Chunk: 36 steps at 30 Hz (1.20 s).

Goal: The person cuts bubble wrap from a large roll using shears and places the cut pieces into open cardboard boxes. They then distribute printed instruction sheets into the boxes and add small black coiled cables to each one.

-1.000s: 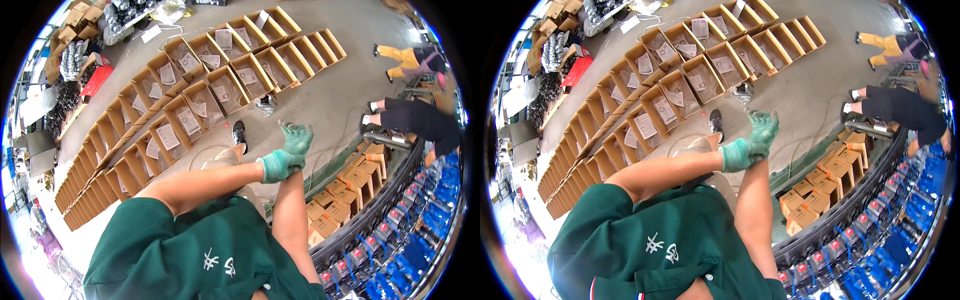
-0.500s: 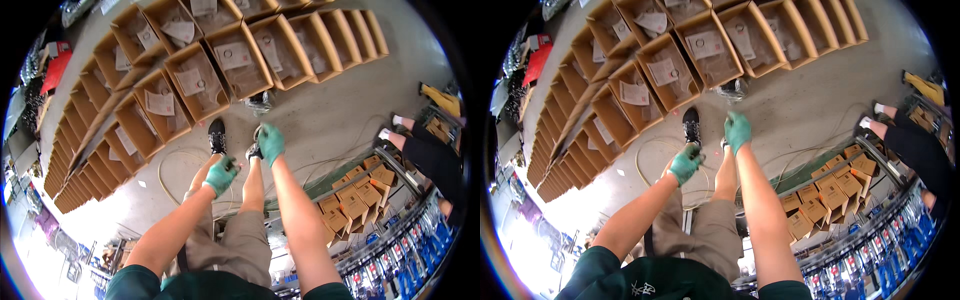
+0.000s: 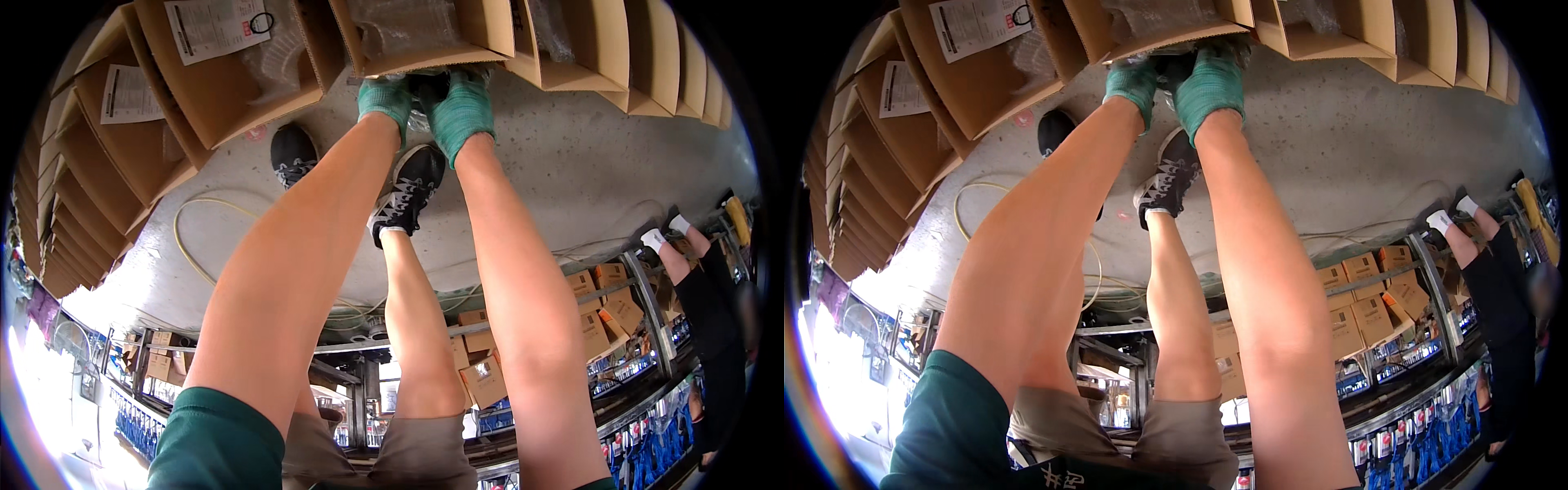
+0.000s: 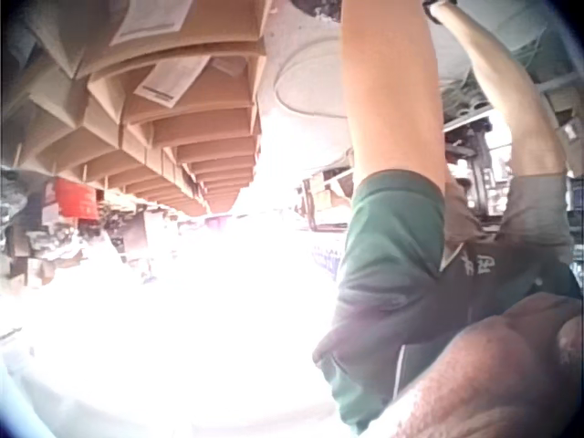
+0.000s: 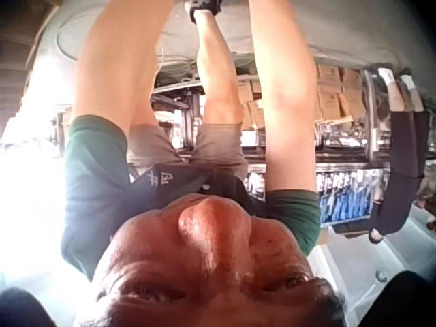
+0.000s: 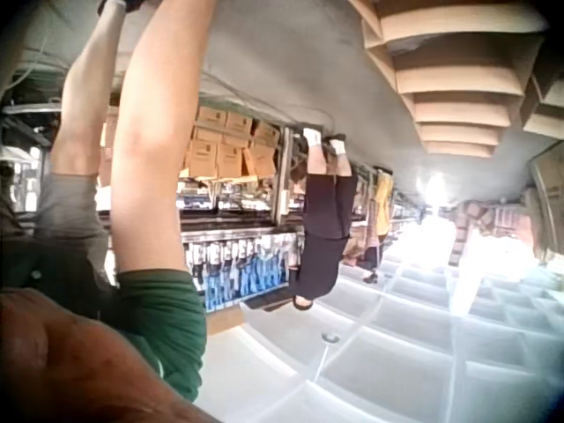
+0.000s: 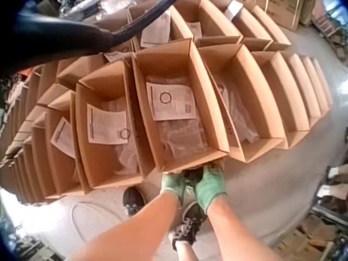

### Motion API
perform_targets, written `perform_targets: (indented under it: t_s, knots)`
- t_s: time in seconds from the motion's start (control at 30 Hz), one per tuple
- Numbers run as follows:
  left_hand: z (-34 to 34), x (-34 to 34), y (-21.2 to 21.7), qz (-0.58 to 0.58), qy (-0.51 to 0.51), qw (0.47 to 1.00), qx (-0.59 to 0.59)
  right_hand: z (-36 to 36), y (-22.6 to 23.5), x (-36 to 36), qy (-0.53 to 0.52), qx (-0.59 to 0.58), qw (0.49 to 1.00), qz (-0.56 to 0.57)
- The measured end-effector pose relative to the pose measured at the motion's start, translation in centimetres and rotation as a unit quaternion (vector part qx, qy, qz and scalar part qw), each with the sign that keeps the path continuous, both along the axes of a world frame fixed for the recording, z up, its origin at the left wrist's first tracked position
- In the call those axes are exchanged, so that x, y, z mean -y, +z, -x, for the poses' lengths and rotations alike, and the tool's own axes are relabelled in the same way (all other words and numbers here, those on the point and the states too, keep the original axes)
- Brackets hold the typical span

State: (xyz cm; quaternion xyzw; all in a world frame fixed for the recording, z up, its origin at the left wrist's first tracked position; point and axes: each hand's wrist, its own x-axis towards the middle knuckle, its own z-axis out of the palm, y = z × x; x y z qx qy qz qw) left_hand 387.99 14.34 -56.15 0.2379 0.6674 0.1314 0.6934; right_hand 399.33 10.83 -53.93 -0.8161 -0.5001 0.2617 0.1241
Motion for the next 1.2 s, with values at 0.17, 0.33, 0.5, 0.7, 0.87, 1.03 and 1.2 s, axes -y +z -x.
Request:
perform_targets:
  t_s: [0.17, 0.33, 0.5, 0.7, 0.87, 1.03, 1.2]
  knots:
    - [1.8, 1.8, -0.1, 0.002, 0.026, 1.0, -0.009, 0.1, -0.1, -1.0, 0.017, -0.092, 0.99, 0.107]
    - [3.9, 4.4, -2.3, -0.272, -0.176, 0.944, -0.069, 1.5, -1.7, -1.7, 0.125, 0.118, 0.982, 0.077]
    - [5.2, 5.5, -7.5, -0.482, -0.279, 0.824, -0.101, 1.8, -3.8, -2.2, 0.158, 0.134, 0.956, 0.209]
    - [3.7, 4.3, -3.2, -0.254, -0.382, 0.887, -0.058, 1.3, -2.2, -1.7, 0.121, 0.134, 0.98, 0.088]
    - [3.7, 4.1, -3.7, -0.135, -0.12, 0.982, 0.052, 2.9, 1.0, -2.8, 0.061, 0.014, 0.982, 0.177]
    - [3.4, 3.5, -0.4, -0.197, -0.165, 0.966, 0.03, 2.3, -2.5, -0.9, 0.012, -0.027, 0.993, 0.118]
    - [2.6, 1.4, 3.3, 0.018, -0.009, 0.997, 0.068, 1.6, 0.1, -0.1, 0.068, 0.027, 0.997, 0.03]
